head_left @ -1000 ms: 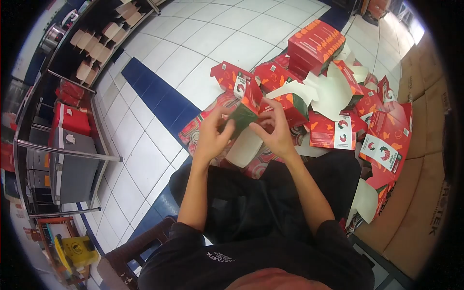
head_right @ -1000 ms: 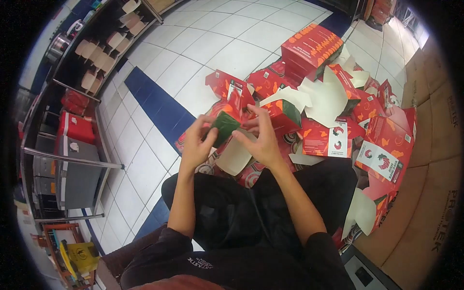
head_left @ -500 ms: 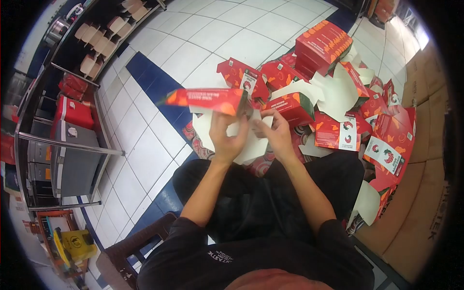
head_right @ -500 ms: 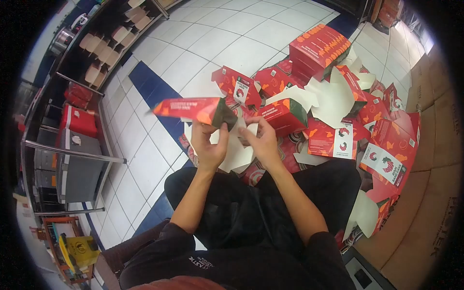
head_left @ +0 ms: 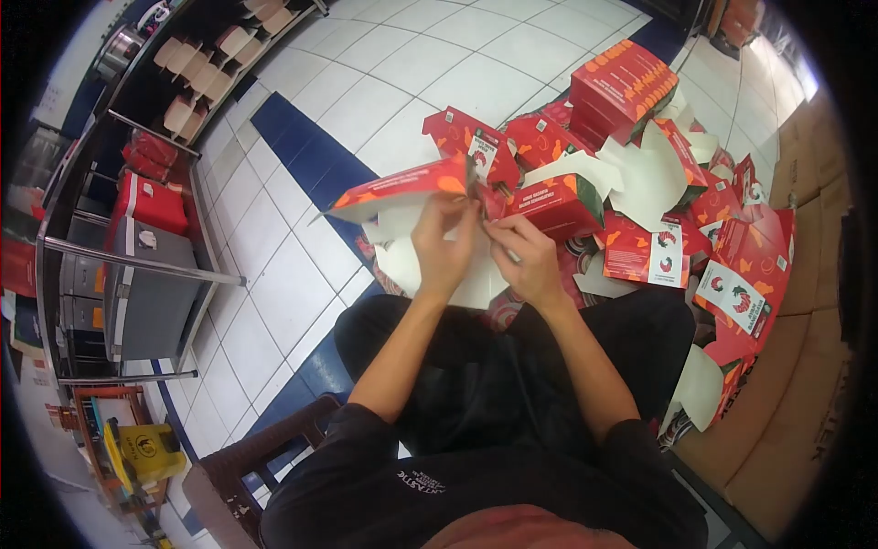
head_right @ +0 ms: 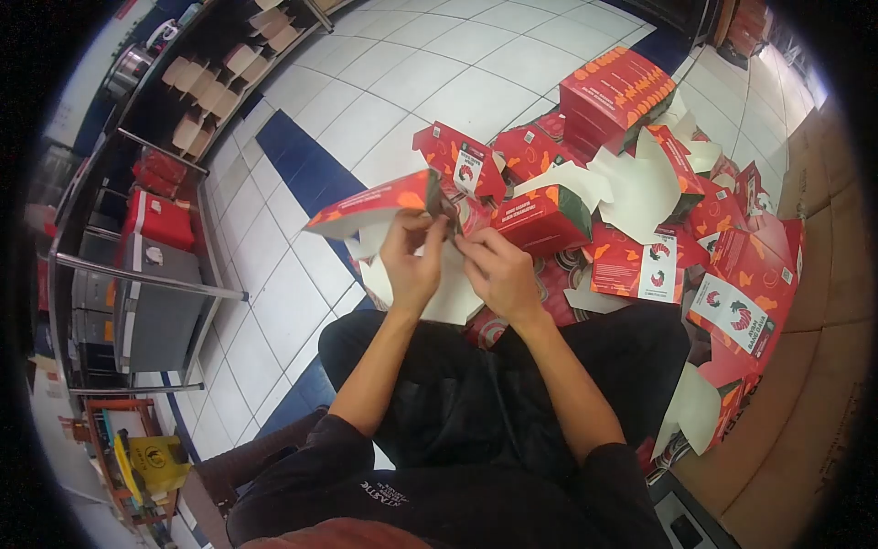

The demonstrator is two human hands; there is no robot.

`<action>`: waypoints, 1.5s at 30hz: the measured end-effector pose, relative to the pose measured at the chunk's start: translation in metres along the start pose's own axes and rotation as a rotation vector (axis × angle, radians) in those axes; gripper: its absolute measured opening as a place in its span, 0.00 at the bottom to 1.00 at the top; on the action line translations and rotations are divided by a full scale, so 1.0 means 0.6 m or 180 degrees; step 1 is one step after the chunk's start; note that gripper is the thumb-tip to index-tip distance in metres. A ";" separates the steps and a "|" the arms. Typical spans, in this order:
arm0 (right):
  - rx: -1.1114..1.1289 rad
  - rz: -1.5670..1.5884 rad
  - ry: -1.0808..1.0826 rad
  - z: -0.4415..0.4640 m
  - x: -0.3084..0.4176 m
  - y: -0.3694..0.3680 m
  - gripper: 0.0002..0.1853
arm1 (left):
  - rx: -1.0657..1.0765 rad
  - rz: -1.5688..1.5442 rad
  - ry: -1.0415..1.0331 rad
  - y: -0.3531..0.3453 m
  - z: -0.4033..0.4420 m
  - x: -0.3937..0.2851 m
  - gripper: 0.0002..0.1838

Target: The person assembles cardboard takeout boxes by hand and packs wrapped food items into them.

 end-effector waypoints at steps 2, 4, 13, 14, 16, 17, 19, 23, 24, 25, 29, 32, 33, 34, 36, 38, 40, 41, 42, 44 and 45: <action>0.0839 -0.0297 0.0216 0.000 0.004 -0.008 0.13 | -0.0034 0.0011 0.0077 0.005 0.010 -0.002 0.07; 0.0561 0.0072 -0.0041 -0.001 -0.004 -0.012 0.13 | 0.0274 -0.0731 0.0713 -0.005 0.007 0.015 0.07; -0.0371 0.1778 -0.1145 0.006 -0.046 0.008 0.34 | 0.1538 -0.0381 0.0513 -0.040 -0.009 0.008 0.30; -0.0065 0.1815 -0.1257 0.007 -0.057 0.010 0.39 | 0.1528 -0.0377 0.0515 -0.034 -0.007 -0.001 0.30; 0.0247 0.1859 -0.1370 0.008 -0.059 0.004 0.43 | 0.1531 -0.0671 0.0295 -0.027 -0.003 -0.019 0.41; 0.0250 0.1747 -0.1415 0.007 -0.059 0.000 0.44 | 0.1208 -0.0860 0.0380 -0.024 -0.007 -0.004 0.42; 0.0240 0.1634 -0.1466 0.010 -0.048 0.006 0.44 | 0.0844 -0.1262 0.0904 -0.006 0.011 -0.013 0.39; 0.1045 0.1138 -0.1450 0.018 -0.019 0.014 0.47 | 0.0576 -0.1197 0.0956 0.005 0.018 0.011 0.25; 0.0843 0.1371 -0.1434 0.021 -0.012 0.017 0.47 | 0.0796 -0.0674 0.0771 0.005 0.018 0.011 0.21; 0.0843 0.1375 -0.1437 0.024 -0.005 0.017 0.47 | 0.0898 -0.0203 0.0708 0.004 0.015 0.013 0.19; 0.0039 0.1666 -0.1280 0.026 -0.018 0.037 0.34 | 0.1808 0.1785 -0.0793 -0.023 -0.004 0.028 0.24; -0.0452 0.1385 -0.1400 0.011 -0.057 0.035 0.21 | 0.1874 0.1760 -0.1120 -0.018 0.001 0.021 0.37; -0.0440 0.1314 -0.1368 0.012 -0.055 0.034 0.21 | 0.1875 0.1759 -0.1133 -0.021 0.002 0.015 0.37; -0.0427 0.1244 -0.1336 0.013 -0.051 0.033 0.21 | 0.1780 0.0802 -0.0366 -0.018 0.005 0.016 0.40; -0.0130 0.0878 -0.0962 0.017 -0.032 0.027 0.22 | 0.1653 -0.0156 0.0395 -0.010 0.006 0.027 0.43; 0.0471 0.0130 -0.0231 0.018 -0.004 0.013 0.26 | 0.1272 -0.1404 0.1476 0.012 0.000 0.065 0.50; 0.0506 -0.0008 -0.0274 0.012 -0.007 0.003 0.28 | 0.0920 -0.1300 0.1700 0.010 0.005 0.037 0.42; 0.0293 0.0203 -0.0436 0.007 -0.019 0.002 0.26 | 0.0688 -0.1414 0.1936 0.012 0.006 0.043 0.35; 0.0078 0.0415 -0.0593 0.004 -0.029 0.001 0.25 | 0.0451 -0.1525 0.2168 0.014 0.008 0.049 0.28; -0.0183 0.0732 -0.0873 0.000 -0.048 -0.003 0.22 | 0.0451 -0.1394 0.2076 0.014 0.013 0.055 0.21; -0.0440 0.1052 -0.1162 -0.004 -0.058 -0.004 0.20 | 0.0444 -0.1259 0.1994 0.016 0.016 0.049 0.15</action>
Point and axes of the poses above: each hand's wrist, its own z-axis towards the middle knuckle, its own y-axis out of the back of the hand, x = y × z, the point moved 4 cm from there along z, towards the middle knuckle, and after that the axes turned 9 degrees about z, right-handed, at the moved point
